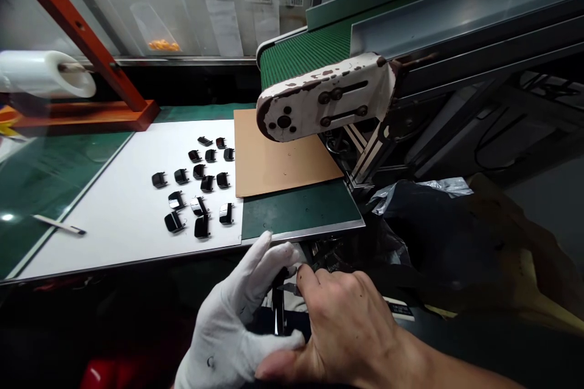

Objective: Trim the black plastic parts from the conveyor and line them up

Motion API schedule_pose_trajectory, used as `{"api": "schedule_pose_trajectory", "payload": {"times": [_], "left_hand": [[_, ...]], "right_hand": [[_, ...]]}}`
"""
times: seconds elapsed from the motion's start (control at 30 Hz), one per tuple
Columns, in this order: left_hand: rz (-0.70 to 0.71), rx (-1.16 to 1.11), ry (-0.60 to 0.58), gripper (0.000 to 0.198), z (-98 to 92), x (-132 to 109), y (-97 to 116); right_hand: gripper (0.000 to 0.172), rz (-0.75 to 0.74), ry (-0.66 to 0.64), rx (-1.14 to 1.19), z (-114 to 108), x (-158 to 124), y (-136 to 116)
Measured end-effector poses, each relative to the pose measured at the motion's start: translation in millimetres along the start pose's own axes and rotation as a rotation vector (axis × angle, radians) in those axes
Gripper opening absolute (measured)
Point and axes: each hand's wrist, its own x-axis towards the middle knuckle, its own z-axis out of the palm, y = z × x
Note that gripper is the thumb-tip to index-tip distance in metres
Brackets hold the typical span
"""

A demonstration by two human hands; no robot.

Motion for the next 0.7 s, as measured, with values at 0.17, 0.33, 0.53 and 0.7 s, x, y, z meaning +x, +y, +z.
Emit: {"api": "schedule_pose_trajectory", "payload": {"times": [0.17,0.33,0.53,0.7], "left_hand": [[-0.030,-0.035,0.025,0.095,0.1,2.0,2.0],[-0.046,-0.071,0.025,0.094,-0.7,4.2,1.9],[-0.042,-0.072,0.017,0.094,-2.3,3.5,-3.6],[-0.066,-0.069,0.026,0.089,-0.8,4.3,-5.5]], "right_hand": [[0.094,-0.050,0.050,-0.042,2.0,-0.9,0.4],[0.096,-0.098,0.113,-0.099,3.2,-0.9,0.6],[0.091,-0.116,0.136,-0.110,5.4,-1.6,1.4],[0.079,-0.140,0.124,-0.092,10.2,-5.0,2.4]]}}
